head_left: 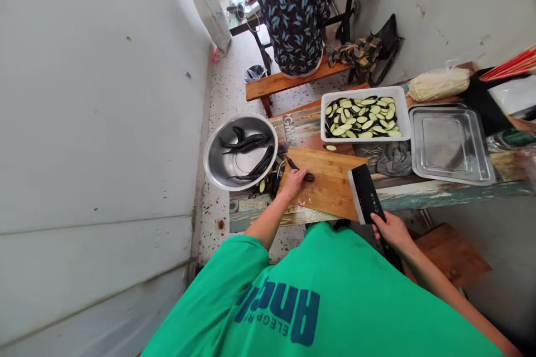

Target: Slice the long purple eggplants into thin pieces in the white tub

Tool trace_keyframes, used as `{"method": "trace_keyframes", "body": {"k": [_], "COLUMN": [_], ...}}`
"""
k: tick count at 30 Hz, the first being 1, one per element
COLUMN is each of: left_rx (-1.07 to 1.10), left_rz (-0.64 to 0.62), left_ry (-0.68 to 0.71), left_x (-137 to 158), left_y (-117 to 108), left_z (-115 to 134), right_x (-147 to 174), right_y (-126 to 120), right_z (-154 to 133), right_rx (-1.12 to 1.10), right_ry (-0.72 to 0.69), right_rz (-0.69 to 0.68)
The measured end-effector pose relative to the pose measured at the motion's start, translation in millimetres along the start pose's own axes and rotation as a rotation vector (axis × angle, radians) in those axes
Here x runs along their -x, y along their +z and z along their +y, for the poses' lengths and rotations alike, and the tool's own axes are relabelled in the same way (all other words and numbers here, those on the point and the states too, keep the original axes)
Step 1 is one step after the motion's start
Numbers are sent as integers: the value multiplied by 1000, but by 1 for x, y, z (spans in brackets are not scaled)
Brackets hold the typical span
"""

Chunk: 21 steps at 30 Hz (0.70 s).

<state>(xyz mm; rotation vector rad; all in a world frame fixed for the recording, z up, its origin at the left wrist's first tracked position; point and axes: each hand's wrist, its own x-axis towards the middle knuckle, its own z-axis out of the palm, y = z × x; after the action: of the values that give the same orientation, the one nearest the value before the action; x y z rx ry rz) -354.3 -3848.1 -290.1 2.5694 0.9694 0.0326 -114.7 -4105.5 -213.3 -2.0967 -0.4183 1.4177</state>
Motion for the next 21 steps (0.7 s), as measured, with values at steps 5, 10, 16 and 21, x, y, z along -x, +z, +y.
{"method": "trace_keyframes", "body": {"k": [5, 10, 16, 21], "left_rx": [-41, 56, 240, 245], "left_rz": [-12, -145, -97, 56], "left_ry": [-27, 17, -36, -96], "left_x": [-17, -22, -12, -7], "left_y": [-5, 6, 32, 39], "left_z": [-13, 16, 46, 47], "right_x": [-8, -4, 13, 13], "right_y": [2, 1, 8, 13], "right_z": [-3, -15, -34, -42], "right_rx": [121, 531, 1109, 1260], "right_ry": [-65, -233, -410, -453], "right_rz": [-28, 44, 84, -8]}}
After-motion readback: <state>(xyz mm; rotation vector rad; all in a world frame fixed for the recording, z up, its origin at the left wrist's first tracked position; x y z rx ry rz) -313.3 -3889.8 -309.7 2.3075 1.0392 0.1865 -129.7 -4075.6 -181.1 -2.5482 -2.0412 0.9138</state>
